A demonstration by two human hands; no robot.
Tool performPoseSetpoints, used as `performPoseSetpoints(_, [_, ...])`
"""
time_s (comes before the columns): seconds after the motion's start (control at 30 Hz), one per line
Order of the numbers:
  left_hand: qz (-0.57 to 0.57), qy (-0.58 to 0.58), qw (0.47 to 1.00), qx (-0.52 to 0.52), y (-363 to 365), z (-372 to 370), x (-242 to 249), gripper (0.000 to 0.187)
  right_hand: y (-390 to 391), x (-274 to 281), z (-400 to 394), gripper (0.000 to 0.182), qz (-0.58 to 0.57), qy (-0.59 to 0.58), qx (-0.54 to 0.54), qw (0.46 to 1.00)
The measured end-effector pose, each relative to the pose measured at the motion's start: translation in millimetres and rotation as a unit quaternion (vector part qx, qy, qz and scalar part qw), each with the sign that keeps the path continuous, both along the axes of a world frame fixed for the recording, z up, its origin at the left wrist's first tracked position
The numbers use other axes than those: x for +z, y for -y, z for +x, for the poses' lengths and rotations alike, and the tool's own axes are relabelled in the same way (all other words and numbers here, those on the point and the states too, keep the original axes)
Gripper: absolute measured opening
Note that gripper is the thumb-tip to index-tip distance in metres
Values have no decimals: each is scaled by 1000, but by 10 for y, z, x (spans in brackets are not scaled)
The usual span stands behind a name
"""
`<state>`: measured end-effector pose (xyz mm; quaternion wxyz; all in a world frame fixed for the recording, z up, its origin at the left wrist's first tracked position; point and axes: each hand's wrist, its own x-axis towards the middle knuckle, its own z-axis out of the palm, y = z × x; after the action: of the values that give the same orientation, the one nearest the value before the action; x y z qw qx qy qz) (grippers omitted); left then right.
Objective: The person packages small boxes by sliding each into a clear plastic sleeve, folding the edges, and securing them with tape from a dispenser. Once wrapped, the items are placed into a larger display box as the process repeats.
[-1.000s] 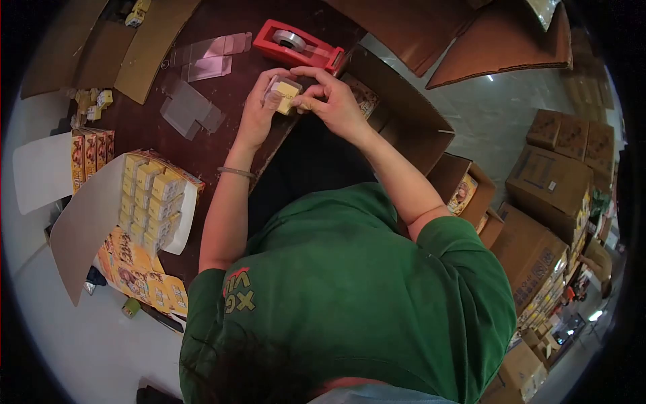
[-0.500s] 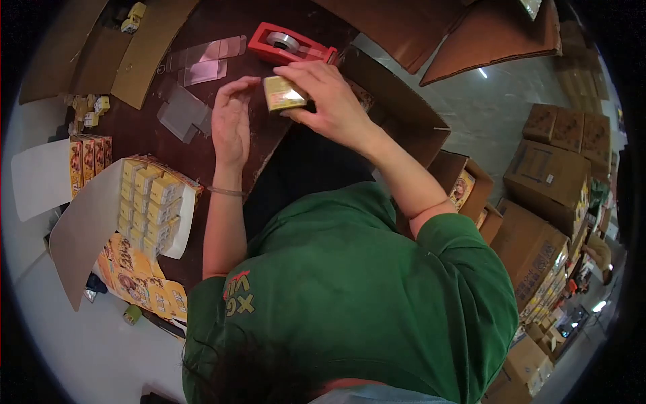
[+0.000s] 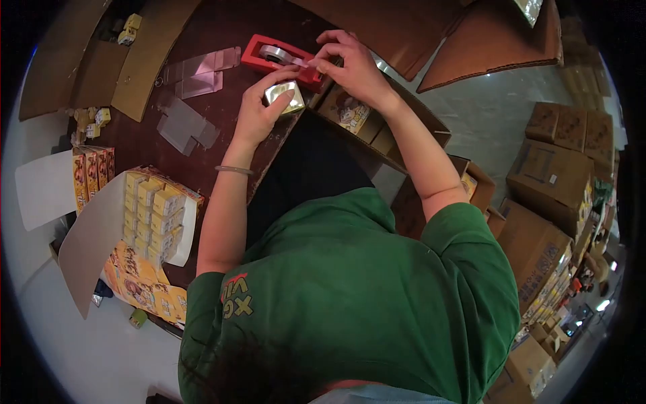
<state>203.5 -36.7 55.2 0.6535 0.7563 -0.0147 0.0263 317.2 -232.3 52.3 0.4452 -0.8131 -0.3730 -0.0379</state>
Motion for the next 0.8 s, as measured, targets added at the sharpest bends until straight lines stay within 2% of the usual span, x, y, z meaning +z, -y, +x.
performPoseSetpoints(0.03, [0,2,1000,-1,-5,-6,-6,35,31,115,-114,18,-7,-110,-12,994])
performPoseSetpoints(0.1, [8,7,1000,5,-3,-1,-17,35,151,308,-270,15,-26,-324,-36,945])
performPoseSetpoints(0.13, [12,9,1000,6,3,-3,-24,35,225,83,-264,16,17,-316,-18,948])
performPoseSetpoints(0.2, [5,5,1000,6,9,-23,-24,36,272,-413,-294,16,127,-436,-19,891])
performPoseSetpoints(0.23, [1,7,1000,6,8,-10,-19,36,261,-425,-291,16,181,-487,-18,854])
performPoseSetpoints(0.27, [-16,6,1000,13,1,-7,-22,36,256,-416,-373,15,180,-449,-24,875])
performPoseSetpoints(0.37, [-77,-9,996,37,-37,-124,-156,35,118,-452,-444,12,200,-448,-79,868])
performPoseSetpoints(0.47, [-108,-15,993,48,-41,-223,-203,39,114,-460,-437,12,198,-432,-88,875])
performPoseSetpoints(0.57, [-122,-16,989,87,-62,-280,-250,35,249,-852,-394,12,98,-357,-128,920])
performPoseSetpoints(0.63, [-116,3,986,121,-48,-328,-232,34,292,-799,-527,12,76,-319,-142,934])
performPoseSetpoints(0.67, [-116,14,985,131,-65,-357,-272,33,259,-739,-632,12,205,-415,-73,884])
performPoseSetpoints(0.73, [-126,-5,981,146,-61,-407,-242,33,81,-320,-867,11,257,-455,24,853])
performPoseSetpoints(0.8, [-145,-5,979,142,-55,-415,-273,34,-127,-120,-1027,11,259,-484,64,834])
